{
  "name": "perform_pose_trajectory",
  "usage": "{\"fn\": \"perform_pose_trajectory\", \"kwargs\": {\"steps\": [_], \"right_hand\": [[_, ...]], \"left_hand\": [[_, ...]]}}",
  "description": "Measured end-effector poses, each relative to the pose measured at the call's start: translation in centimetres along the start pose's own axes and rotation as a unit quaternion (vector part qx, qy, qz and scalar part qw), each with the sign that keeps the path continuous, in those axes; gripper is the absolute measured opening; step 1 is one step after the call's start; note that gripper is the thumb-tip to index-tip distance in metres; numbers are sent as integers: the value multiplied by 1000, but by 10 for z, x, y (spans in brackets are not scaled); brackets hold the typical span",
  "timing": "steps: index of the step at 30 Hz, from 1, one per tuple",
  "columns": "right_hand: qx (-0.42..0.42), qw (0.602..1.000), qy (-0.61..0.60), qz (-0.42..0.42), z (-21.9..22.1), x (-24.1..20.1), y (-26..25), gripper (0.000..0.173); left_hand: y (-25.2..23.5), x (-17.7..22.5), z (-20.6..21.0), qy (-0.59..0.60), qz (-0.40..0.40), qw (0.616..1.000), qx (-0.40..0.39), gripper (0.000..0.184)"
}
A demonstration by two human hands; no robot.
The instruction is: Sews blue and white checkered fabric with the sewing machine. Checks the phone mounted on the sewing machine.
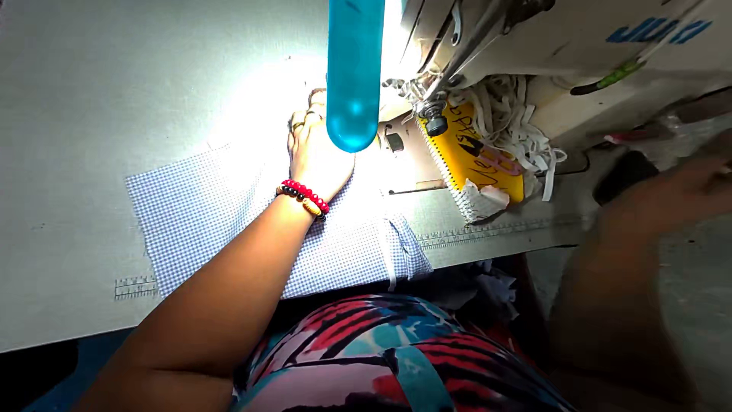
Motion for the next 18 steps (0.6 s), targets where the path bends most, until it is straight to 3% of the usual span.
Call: {"fn": "perform_pose_trajectory", "kwargs": {"steps": [4,7,12,18], "right_hand": [[-153,975,-90,-134,46,-114,70,27],[-282,931,-191,-130,85,-168,98,21],[-407,876,-253,50,155,-193,101,25],[-402,880,-241,71,189,-192,101,18]], "left_hand": [[1,3,-1,2,-2,1000,-11,32],[-2,1,0,11,-11,1000,-9,30],[-1,0,0,26,-12,1000,-5,29],[-2,-2,2,36,5,999,7,30]]}}
Point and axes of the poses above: each hand's wrist, its own y-axis away from the middle knuckle, its own z-axis out of the palm, x = y × z, the point moved 6 cm from there along -y, towards the middle knuckle, and after that the axes turned 5 degrees about y, right-handed, at the moved point
